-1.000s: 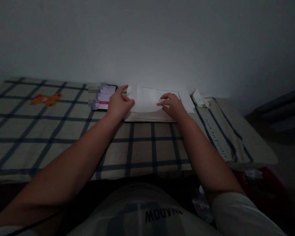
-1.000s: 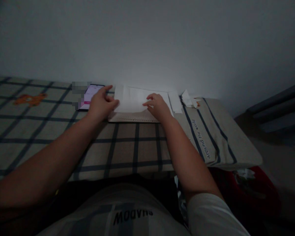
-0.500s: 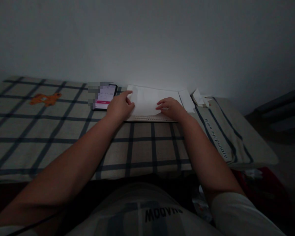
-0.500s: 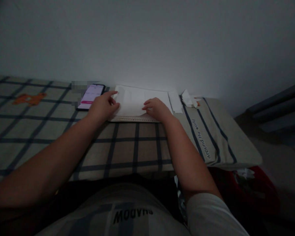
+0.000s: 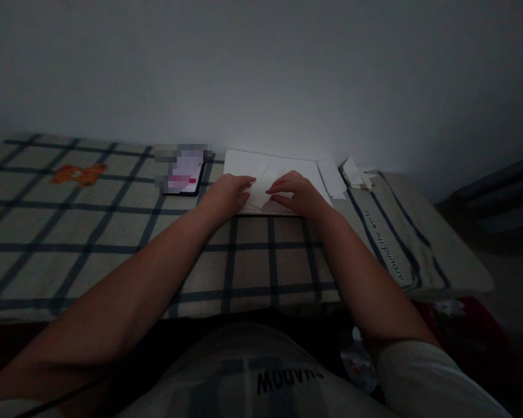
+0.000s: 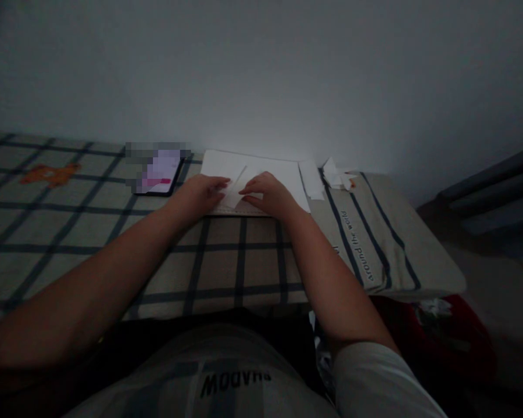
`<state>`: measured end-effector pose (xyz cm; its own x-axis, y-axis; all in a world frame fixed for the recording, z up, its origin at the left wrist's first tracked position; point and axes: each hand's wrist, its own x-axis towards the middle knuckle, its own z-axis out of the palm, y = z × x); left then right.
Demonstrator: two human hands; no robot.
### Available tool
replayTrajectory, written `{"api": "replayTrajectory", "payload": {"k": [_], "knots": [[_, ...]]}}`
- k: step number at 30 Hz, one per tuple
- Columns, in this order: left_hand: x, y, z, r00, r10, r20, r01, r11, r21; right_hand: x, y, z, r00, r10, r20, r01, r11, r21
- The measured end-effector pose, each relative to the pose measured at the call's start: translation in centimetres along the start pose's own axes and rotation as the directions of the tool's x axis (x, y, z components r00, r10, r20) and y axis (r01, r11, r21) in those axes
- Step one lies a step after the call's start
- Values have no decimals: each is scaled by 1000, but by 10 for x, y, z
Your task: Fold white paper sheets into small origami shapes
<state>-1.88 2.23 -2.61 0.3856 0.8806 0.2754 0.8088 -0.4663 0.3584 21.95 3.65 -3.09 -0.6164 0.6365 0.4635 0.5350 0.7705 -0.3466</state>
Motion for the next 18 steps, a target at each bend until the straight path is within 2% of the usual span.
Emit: {"api": "replayTrajectory", "payload": {"k": [5,9,11,13,16,18], "knots": [[3,-7,4,998,45,39,-48,996,77,0,2,6,998,1,-57,-4,999,-53],[4,-7,2,995,71,69,-76,995,72,0,3,4,988,124,-90,-139,973,-183],[3,-4,1,996,64,65,-66,998,22,0,-1,1,977,202,-63,-211,945,-251],[2,-2,-1,999,32,39,-28,995,-95,1,-6,0,971,237,-30,-235,924,-302],[0,2,-4,1000,-15,13,18,961,-276,2,-16,1,984,180,2,-171,935,-312],[-2,3,-4,1000,-13,27,20,962,-271,3,-21,3,988,155,5,-146,939,-311]]}}
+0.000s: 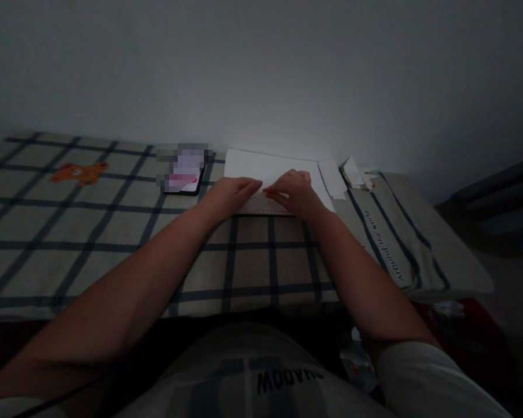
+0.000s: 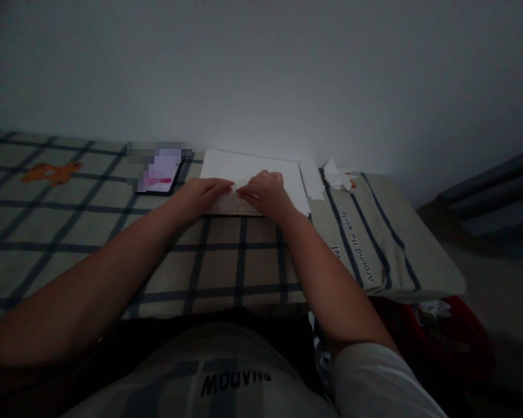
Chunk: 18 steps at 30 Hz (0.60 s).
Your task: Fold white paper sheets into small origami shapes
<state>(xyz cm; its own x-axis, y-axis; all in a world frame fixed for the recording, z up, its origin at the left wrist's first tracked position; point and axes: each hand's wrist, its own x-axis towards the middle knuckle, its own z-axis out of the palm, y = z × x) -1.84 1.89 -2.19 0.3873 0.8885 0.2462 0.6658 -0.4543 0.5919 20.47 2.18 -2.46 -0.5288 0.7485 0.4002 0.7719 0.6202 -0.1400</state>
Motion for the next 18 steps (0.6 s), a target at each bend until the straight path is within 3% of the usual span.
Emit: {"api": "replayTrajectory", "payload": {"k": [6,10,15,18], "knots": [[-1,-1,2,994,80,80,-100,951,294,-2,-2,4,999,38,3,-38,996,-75],[3,-8,6,986,122,111,-150,941,304,-3,2,4,989,114,98,-105,990,-93],[6,-12,7,940,308,147,-341,879,335,-4,4,3,965,153,211,-144,988,-59],[3,-5,4,918,389,81,-395,868,302,-4,3,2,959,170,229,-161,985,-60]]}}
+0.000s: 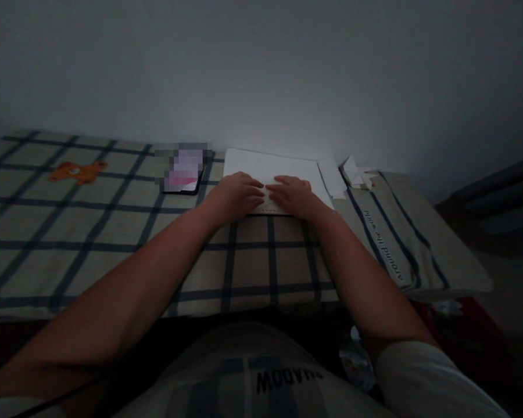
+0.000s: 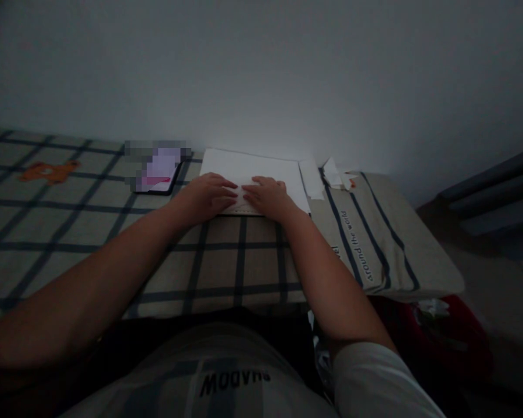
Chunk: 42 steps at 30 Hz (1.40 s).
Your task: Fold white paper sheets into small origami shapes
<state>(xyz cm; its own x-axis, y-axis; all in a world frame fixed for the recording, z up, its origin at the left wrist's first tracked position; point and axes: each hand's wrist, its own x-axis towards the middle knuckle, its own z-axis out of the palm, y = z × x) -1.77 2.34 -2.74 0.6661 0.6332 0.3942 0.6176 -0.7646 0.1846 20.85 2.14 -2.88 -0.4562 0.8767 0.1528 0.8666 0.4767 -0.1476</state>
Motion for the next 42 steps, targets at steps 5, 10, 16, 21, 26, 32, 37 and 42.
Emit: {"api": "replayTrajectory", "payload": {"k": [5,10,16,21,26,32,37,42], "knots": [[0,10,-7,989,12,145,-16,999,30,1,1,-1,1000,6,-13,-6,1000,-16],[0,9,-9,970,-10,243,7,1000,11,1,3,2,998,-9,-67,9,1000,-7],[-1,8,-11,967,-43,251,57,997,-51,2,4,6,995,-21,-96,24,999,34],[-3,5,-7,992,-28,123,46,988,-146,5,7,6,991,7,-137,-1,999,47],[-2,-4,-8,994,-110,-11,109,992,-69,6,8,4,994,31,-101,-17,990,139],[-3,-13,-4,951,-307,38,308,951,-41,5,9,1,998,60,-31,-54,984,167],[-5,-2,-9,896,-397,196,398,917,37,5,17,4,994,75,-74,-51,957,285],[-7,11,-11,895,-406,183,389,913,125,12,27,6,959,177,-220,-84,923,376]]}}
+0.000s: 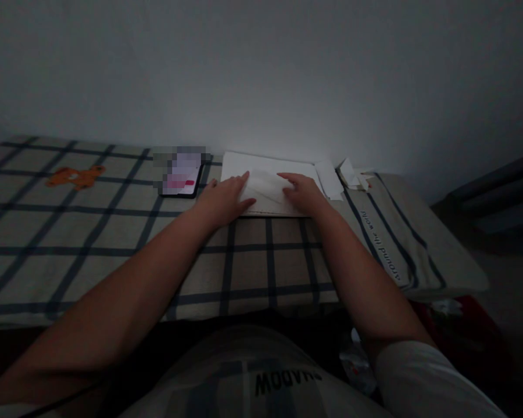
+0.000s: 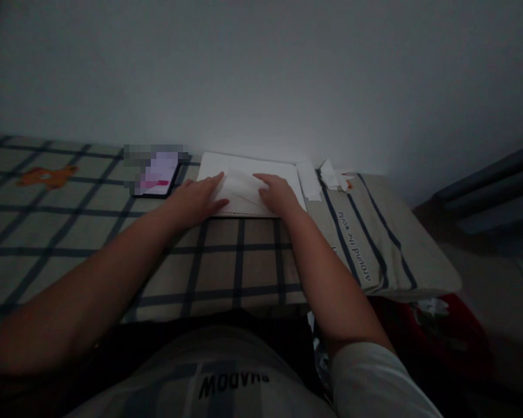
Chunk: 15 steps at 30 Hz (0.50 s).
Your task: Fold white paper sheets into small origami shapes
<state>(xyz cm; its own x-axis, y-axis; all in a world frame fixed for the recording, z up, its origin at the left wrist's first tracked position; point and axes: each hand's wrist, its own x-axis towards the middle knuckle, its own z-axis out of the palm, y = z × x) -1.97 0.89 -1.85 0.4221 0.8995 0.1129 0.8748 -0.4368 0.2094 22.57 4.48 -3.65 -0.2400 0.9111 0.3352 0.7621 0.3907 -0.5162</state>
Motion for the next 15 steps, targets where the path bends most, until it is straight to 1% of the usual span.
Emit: {"api": "replayTrajectory", "payload": {"k": [2,4,6,8,9,11,13,15], "knots": [[-4,5,0,1000,-26,-8,26,999,28,4,3,-1,993,65,-101,-61,997,45],[-6,9,0,999,-53,-10,53,997,52,6,6,-2,980,111,-168,-90,988,126],[-7,11,0,998,-61,-17,62,997,46,8,8,-1,971,141,-194,-93,966,241],[-4,11,0,996,-59,-63,58,998,-12,9,8,1,967,170,-192,-93,929,359],[-2,11,0,993,-63,-104,56,996,-69,9,7,3,965,180,-192,-89,910,405],[3,11,2,976,-98,-196,40,960,-278,9,4,7,962,178,-206,-65,884,464],[8,13,3,961,-145,-236,-1,850,-526,8,-3,10,956,175,-233,-36,864,502],[10,16,5,955,-176,-238,-49,698,-714,5,-12,12,949,202,-242,-36,832,553]]}}
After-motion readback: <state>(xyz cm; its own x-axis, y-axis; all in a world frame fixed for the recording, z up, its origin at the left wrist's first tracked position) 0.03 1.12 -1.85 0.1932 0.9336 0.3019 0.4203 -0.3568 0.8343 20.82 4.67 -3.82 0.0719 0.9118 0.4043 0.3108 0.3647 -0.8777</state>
